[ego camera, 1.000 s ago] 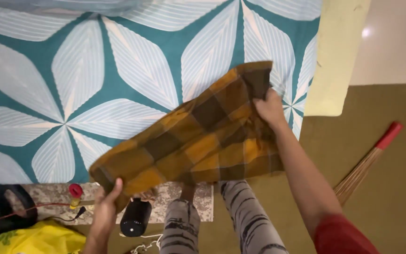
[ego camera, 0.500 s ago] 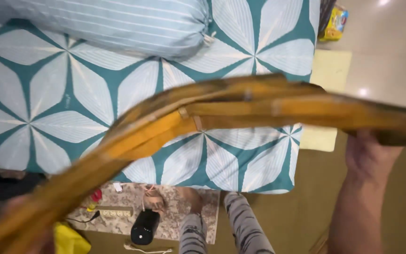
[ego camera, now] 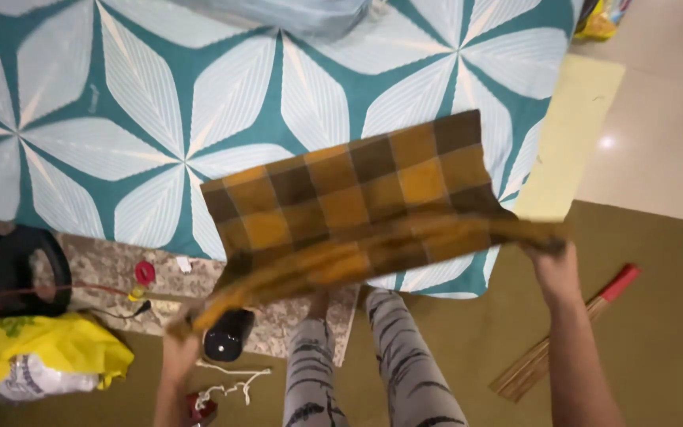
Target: Folding various items of clothing including a sarong and towels, and placing them on a storage shelf.
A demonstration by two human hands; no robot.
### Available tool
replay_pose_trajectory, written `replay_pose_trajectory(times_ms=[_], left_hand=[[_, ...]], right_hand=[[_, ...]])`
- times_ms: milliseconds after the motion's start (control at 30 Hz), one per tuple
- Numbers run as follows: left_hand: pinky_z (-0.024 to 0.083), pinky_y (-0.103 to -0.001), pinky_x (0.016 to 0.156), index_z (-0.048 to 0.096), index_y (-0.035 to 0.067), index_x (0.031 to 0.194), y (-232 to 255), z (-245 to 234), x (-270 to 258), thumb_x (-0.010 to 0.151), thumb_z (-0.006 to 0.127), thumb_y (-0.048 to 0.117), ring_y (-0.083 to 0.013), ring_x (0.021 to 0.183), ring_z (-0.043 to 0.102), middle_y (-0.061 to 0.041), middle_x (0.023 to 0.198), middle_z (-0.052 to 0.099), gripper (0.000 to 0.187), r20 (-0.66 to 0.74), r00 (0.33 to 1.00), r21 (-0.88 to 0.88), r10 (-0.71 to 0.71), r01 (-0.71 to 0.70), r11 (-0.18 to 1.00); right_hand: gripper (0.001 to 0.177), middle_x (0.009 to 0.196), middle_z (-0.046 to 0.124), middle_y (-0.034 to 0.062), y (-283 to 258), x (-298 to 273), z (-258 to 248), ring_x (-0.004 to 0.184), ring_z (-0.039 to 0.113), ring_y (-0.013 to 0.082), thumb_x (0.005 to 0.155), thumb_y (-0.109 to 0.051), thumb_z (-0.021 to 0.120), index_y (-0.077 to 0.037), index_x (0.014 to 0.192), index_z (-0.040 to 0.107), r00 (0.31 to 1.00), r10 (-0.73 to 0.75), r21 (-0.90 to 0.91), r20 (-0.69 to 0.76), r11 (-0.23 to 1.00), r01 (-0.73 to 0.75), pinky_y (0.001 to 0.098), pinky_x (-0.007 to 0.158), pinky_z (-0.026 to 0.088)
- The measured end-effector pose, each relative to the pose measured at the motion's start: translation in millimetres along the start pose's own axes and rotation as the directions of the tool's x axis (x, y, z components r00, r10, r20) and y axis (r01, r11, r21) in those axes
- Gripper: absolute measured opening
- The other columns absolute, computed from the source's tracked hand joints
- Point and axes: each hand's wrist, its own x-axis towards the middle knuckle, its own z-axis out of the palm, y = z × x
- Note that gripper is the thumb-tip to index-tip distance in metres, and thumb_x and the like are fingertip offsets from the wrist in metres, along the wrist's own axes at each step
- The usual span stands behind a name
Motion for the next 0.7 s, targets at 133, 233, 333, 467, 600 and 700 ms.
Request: replay_pose_trajectory(times_ms=[133, 233, 333, 467, 600, 700], left_hand=[[0.048, -0.042, 0.083, 0.071, -0.003, 0.129, 41.4, 47.9, 98.5, 0.1, 0.068, 0.013, -0.0324, 0.089, 0.061, -0.021, 0.106, 0.071, 0.033, -0.139, 0.963, -0.052, -0.231, 0.226, 0.973], [0.045, -0.034, 0.107, 0.047, -0.003, 0.151, -16.2, 95.3, 160.6, 0.101, 0.076, 0.03, -0.0259, 0.125, 0.058, -0.016, 0.141, 0.061, 0.067, -0.302, 0.937, -0.207, -0.177, 0.117, 0.971], [0.046, -0.039, 0.106, 0.005, 0.002, 0.159, -85.7, 133.5, 188.3, 0.068, 0.087, 0.028, -0.0347, 0.123, 0.057, -0.025, 0.14, 0.048, 0.126, -0.296, 0.901, -0.162, -0.317, 0.28, 0.946], [0.036, -0.049, 0.112, 0.009, 0.007, 0.162, -130.4, 150.2, 177.6, 0.067, 0.102, 0.038, -0.0506, 0.134, 0.045, -0.034, 0.151, 0.038, 0.137, -0.317, 0.894, 0.284, -0.316, 0.408, 0.868], [0.03, -0.06, 0.111, 0.018, 0.005, 0.159, -127.5, 142.0, 176.7, 0.072, 0.097, 0.047, -0.0497, 0.128, 0.052, -0.031, 0.142, 0.052, 0.124, -0.315, 0.88, 0.394, -0.355, 0.462, 0.795], [0.04, -0.057, 0.109, 0.039, 0.007, 0.15, -101.6, 133.9, 166.8, 0.073, 0.088, 0.053, -0.043, 0.121, 0.063, -0.024, 0.131, 0.067, 0.103, -0.236, 0.871, 0.446, -0.431, 0.491, 0.748]], right_hand=[[0.036, 0.113, 0.075, 0.0123, 6.4, 99.0, 62.5, 0.101, 0.071, 0.0223, 0.087, -0.013, 0.082, 0.002, 0.118, 0.07, 0.991, -0.126, -0.084, 0.041, 0.988, 0.129, 0.035, 0.089, 0.056], [0.065, 0.128, 0.069, 0.0178, 40.1, 168.8, 111.5, 0.119, 0.068, 0.0336, 0.087, -0.023, 0.089, 0.0, 0.139, 0.058, 0.965, -0.262, -0.386, -0.026, 0.893, 0.232, 0.0427, 0.102, 0.053], [0.093, 0.14, 0.061, 0.0136, 34.4, 188.9, 146.4, 0.129, 0.054, 0.0387, 0.076, -0.024, 0.088, -0.016, 0.155, 0.04, 0.998, -0.027, -0.664, -0.057, 0.748, -0.018, 0.0579, 0.103, 0.043], [0.112, 0.151, 0.043, 0.0148, 100.1, 195.3, 158.8, 0.135, 0.037, 0.0448, 0.073, -0.041, 0.093, -0.017, 0.157, 0.024, 0.99, 0.125, -0.747, -0.06, 0.653, -0.128, 0.0694, 0.101, 0.033], [0.085, 0.15, 0.04, 0.0118, 163.6, 194.6, 144.8, 0.137, 0.037, 0.0419, 0.08, -0.053, 0.09, -0.021, 0.144, 0.044, 0.988, 0.087, -0.831, -0.131, 0.534, -0.158, 0.0697, 0.105, 0.033], [0.087, 0.146, 0.041, 0.0161, 175.4, 185.4, 134.3, 0.135, 0.039, 0.0417, 0.078, -0.057, 0.092, -0.014, 0.139, 0.047, 0.983, 0.076, -0.767, -0.168, 0.616, -0.179, 0.0595, 0.11, 0.036]])
